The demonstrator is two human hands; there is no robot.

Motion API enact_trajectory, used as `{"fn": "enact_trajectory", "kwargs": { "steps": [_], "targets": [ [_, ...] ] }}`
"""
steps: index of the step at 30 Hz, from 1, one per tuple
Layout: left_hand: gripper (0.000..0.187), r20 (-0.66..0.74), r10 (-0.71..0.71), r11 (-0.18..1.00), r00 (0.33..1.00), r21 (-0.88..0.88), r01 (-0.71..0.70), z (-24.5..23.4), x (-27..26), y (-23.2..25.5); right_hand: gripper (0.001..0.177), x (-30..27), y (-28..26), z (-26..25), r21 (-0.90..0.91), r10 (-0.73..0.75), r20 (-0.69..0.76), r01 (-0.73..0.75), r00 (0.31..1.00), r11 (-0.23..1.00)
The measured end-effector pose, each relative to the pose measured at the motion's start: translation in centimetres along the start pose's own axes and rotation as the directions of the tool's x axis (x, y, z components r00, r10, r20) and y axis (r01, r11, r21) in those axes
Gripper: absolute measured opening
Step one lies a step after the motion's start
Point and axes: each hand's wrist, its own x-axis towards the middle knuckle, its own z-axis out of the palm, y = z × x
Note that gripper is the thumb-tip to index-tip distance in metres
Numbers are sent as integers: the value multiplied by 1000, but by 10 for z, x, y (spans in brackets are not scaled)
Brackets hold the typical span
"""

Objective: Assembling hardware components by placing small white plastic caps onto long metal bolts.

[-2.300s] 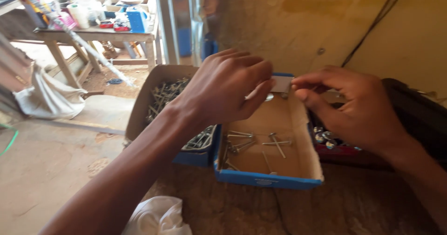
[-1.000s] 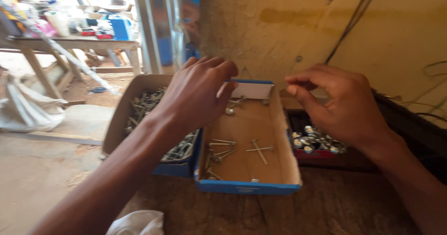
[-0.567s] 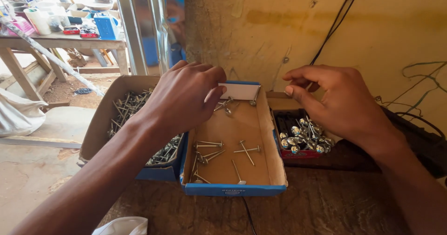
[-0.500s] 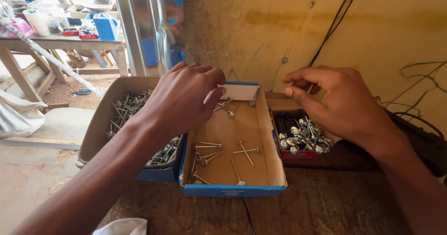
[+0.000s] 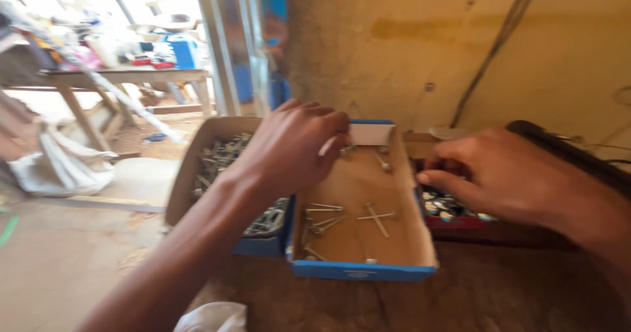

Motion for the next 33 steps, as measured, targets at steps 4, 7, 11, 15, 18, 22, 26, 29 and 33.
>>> {"fn": "enact_trajectory", "kwargs": {
  "steps": [4, 7, 11, 15, 18, 22, 26, 29, 33],
  "targets": [
    [9, -21, 19, 1000, 1000, 17, -18, -2, -4, -1, 43, 4, 2, 3, 40, -77, -29, 78, 997, 996],
    [10, -24, 26, 1000, 999, 8, -26, 0, -5, -2, 43, 5, 0, 4, 66, 11, 44, -14, 999, 998],
    [13, 30, -13, 999, 999, 34, 12, 3, -3, -1, 40, 8, 11, 10, 187, 18, 45, -26, 999, 982],
    [14, 10, 18, 999, 1000, 38, -18, 2, -6, -4, 37, 12, 19, 13, 171, -46, 22, 42, 999, 984],
    [14, 21, 16, 999, 1000, 34, -17, 2, -6, -5, 39, 9, 1, 6, 170, 73, 62, -83, 995, 982],
    [14, 21, 20, 1000, 1000, 23, -21, 2, -6, -5, 39, 11, 0, 7, 131, 99, 31, -102, 995, 986],
    [15, 28, 15, 999, 999, 27, -16, 2, -6, -4, 39, 12, 10, 9, -67, 94, -15, -95, 995, 993],
    [15, 24, 15, 1000, 1000, 24, -15, 4, -7, -5, 39, 13, 13, 9, -23, 103, 40, -103, 994, 994],
    [15, 31, 14, 999, 999, 32, -15, 6, -7, -6, 39, 15, 18, 11, 34, 88, 59, -90, 994, 995]
  ]
}}
